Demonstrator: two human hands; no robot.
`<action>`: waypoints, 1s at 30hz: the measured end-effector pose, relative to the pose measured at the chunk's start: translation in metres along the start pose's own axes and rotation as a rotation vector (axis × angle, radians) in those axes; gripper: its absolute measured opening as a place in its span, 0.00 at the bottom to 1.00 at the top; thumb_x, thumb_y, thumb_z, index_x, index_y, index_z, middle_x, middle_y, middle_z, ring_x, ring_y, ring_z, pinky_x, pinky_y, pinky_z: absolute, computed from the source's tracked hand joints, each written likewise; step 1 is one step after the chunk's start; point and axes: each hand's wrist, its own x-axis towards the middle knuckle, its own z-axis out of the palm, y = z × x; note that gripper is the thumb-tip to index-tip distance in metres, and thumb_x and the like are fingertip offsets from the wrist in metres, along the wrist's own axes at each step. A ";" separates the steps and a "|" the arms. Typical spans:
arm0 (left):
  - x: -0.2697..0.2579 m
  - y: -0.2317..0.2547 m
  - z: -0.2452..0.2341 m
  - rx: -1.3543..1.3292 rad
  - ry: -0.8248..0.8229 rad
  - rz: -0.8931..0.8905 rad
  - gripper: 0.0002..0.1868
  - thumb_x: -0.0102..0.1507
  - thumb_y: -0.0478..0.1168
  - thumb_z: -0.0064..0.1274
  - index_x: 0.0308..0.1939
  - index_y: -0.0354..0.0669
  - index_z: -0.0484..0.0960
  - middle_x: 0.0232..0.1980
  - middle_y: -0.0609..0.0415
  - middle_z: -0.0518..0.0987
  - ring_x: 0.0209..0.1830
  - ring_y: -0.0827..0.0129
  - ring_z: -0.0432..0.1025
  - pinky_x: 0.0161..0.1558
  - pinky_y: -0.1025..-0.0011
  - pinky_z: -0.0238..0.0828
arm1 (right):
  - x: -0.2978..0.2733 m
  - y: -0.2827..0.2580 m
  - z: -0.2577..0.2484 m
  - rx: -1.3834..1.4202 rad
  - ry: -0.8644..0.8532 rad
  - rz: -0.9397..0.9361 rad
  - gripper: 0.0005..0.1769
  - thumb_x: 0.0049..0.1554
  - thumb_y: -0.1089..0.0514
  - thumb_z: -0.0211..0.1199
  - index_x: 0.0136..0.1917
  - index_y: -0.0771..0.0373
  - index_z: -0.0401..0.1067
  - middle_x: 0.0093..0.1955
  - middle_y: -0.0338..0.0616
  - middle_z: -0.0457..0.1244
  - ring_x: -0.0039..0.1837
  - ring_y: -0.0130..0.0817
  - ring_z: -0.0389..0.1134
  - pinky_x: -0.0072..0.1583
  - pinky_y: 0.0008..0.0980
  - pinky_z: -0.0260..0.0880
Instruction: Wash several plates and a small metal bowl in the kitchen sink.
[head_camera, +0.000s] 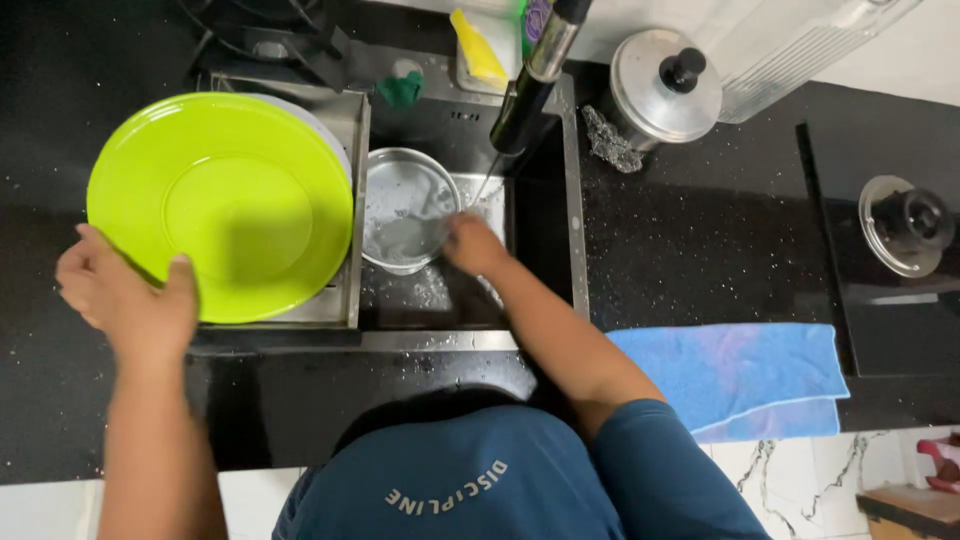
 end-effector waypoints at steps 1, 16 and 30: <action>0.003 0.017 0.004 0.000 0.004 0.001 0.48 0.65 0.38 0.63 0.80 0.22 0.49 0.72 0.22 0.59 0.75 0.34 0.53 0.78 0.44 0.44 | -0.001 -0.014 -0.003 -0.001 0.002 -0.003 0.26 0.51 0.57 0.64 0.64 0.60 0.72 0.60 0.56 0.66 0.63 0.52 0.66 0.64 0.49 0.67; 0.172 0.308 0.109 -0.102 -0.170 0.671 0.49 0.61 0.43 0.58 0.80 0.25 0.49 0.81 0.23 0.44 0.83 0.39 0.36 0.73 0.32 0.25 | 0.015 -0.018 0.036 -0.541 -0.353 -0.356 0.13 0.57 0.58 0.54 0.51 0.58 0.77 0.54 0.51 0.70 0.60 0.48 0.71 0.62 0.44 0.70; 0.253 0.331 0.144 0.001 -0.024 0.688 0.47 0.61 0.34 0.51 0.82 0.20 0.50 0.85 0.31 0.47 0.85 0.38 0.41 0.78 0.38 0.31 | 0.013 -0.053 -0.008 -0.314 -0.297 -0.464 0.13 0.48 0.55 0.65 0.45 0.64 0.74 0.48 0.54 0.69 0.50 0.50 0.72 0.49 0.46 0.73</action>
